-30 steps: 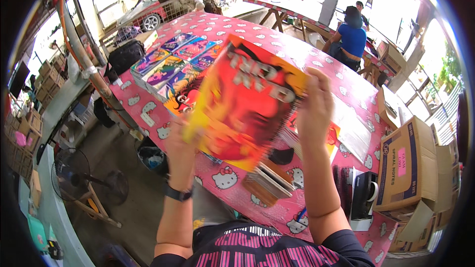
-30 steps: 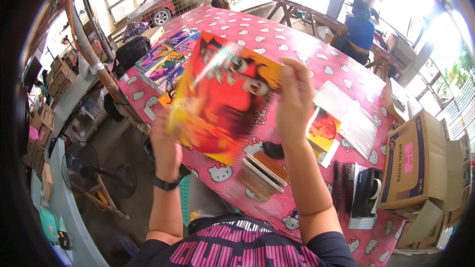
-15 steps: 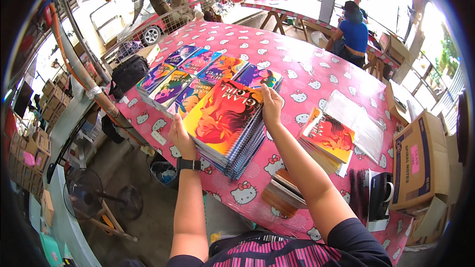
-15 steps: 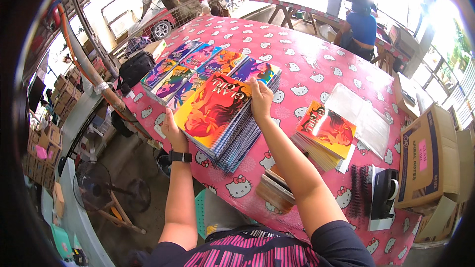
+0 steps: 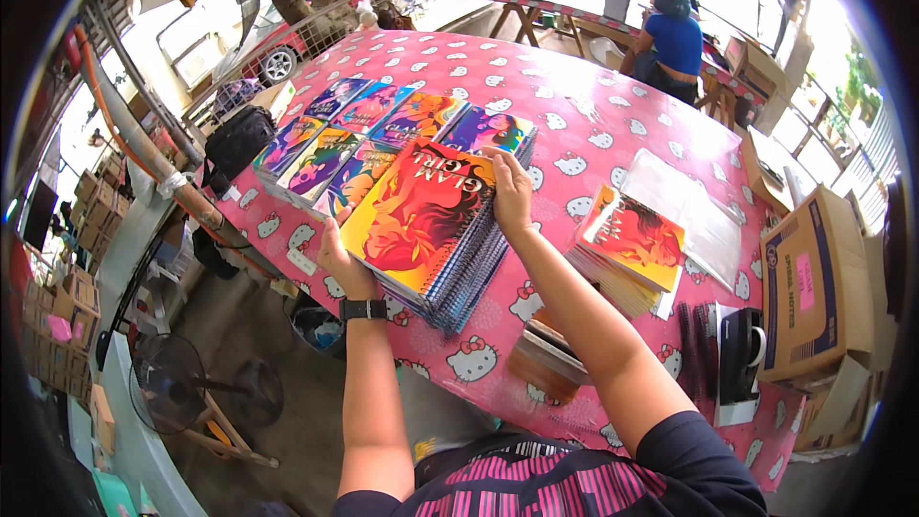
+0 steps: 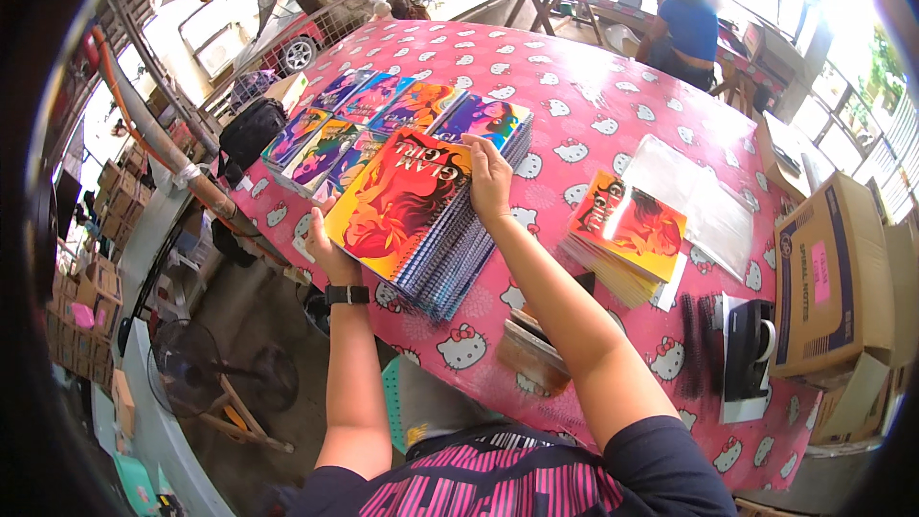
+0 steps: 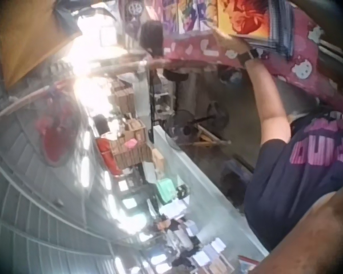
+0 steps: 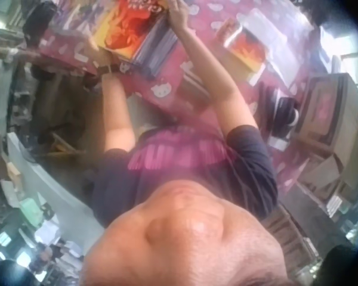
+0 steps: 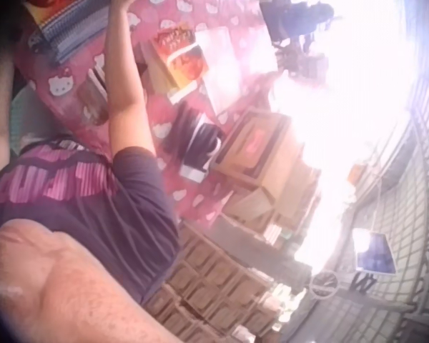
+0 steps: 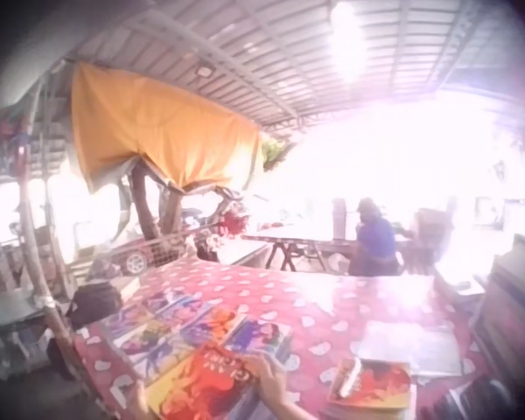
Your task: The person is assembling spiral notebooks by sliding covers onto the coils, using a black hand tool for alignment, and crimping the wire ends with pliers before stacking the finished items.
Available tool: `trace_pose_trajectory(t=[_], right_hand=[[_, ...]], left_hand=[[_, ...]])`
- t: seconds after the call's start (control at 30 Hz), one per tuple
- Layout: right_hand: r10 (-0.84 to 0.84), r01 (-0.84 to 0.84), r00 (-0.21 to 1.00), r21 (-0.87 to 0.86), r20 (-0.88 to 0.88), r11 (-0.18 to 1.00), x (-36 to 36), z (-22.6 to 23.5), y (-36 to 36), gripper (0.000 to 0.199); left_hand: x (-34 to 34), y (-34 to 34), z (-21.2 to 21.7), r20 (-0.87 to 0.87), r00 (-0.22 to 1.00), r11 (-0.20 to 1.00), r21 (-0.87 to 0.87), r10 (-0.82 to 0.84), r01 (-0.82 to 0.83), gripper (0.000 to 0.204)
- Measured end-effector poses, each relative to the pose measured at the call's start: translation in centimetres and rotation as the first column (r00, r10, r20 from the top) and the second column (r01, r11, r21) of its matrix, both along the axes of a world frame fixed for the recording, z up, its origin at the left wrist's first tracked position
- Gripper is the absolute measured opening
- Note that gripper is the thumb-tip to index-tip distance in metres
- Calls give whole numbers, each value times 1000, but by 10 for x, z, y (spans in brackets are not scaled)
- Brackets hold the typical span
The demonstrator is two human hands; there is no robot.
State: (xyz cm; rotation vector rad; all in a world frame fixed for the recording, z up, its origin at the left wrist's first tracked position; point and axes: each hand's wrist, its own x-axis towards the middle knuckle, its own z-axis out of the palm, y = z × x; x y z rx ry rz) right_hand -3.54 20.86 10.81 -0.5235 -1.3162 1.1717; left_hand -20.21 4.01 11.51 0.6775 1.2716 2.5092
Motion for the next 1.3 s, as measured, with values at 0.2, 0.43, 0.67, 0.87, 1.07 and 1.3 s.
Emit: trace_pose_trajectory(t=[0.2,0.43,0.67,0.87,1.07,1.3], right_hand=[[92,-118,957,80,274,990,34,10,-4,43],[-713,654,99,495,694,573,345,-59,21,44],[-398,666,247,144,883,732,386,-64,-27,36],[-515,552,699,83,496,829,325,12,-123,19],[-346,341,854,84,388,936,302,-21,-199,29],[-206,211,824,51,528,976,295,-47,-213,37]], left_hand=[[-19,-14,-12,-112,994,997,-70,10,-18,44],[29,-61,45,-148,886,896,14,440,-443,34],[161,-55,54,-734,648,978,181,202,-100,33],[222,-18,18,-506,798,943,-230,-328,242,40],[192,-26,-1,-240,640,683,-304,-730,664,27],[176,-41,-32,-195,654,660,-447,-731,604,15]])
